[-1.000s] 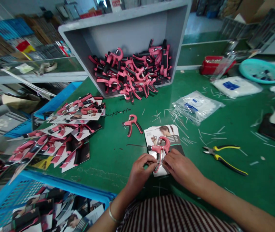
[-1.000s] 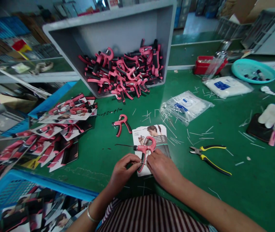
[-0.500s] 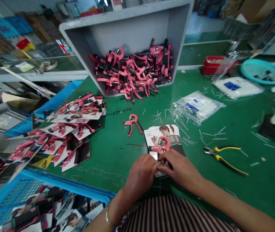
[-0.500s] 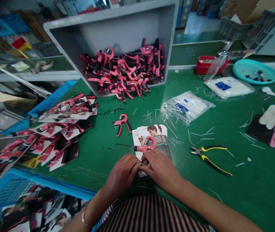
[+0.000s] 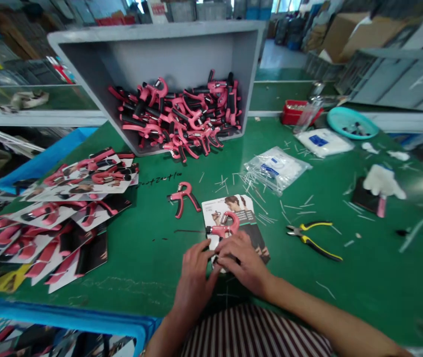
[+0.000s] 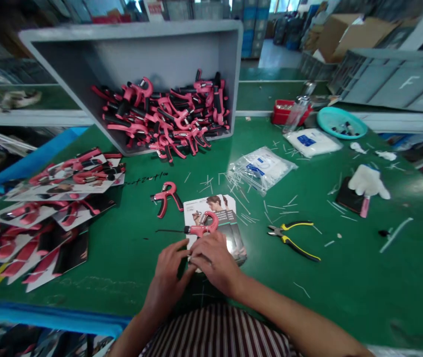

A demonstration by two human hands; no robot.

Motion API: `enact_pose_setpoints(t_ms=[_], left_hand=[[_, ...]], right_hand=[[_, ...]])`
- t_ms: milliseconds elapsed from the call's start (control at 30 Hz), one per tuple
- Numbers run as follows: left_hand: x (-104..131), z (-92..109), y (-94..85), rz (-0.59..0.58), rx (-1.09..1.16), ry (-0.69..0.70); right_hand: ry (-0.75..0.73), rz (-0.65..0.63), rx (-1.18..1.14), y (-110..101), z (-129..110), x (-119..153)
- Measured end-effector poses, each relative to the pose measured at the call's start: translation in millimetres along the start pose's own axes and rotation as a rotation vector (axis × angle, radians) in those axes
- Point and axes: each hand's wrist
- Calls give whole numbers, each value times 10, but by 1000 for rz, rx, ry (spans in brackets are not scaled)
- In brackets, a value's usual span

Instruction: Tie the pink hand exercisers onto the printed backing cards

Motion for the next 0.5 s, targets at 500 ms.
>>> enact_pose_setpoints(t_ms=[500], left_hand=[[-218, -116, -483, -39, 1111, -687]], right_hand=[[386, -108, 747, -1877, 1611, 1319]])
Point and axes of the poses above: each hand's wrist, its own x-axis away from the middle knuckle, its own y-axis out of the palm, z = x × y, and after that the axes turned 2 degrees about -z, right-handed
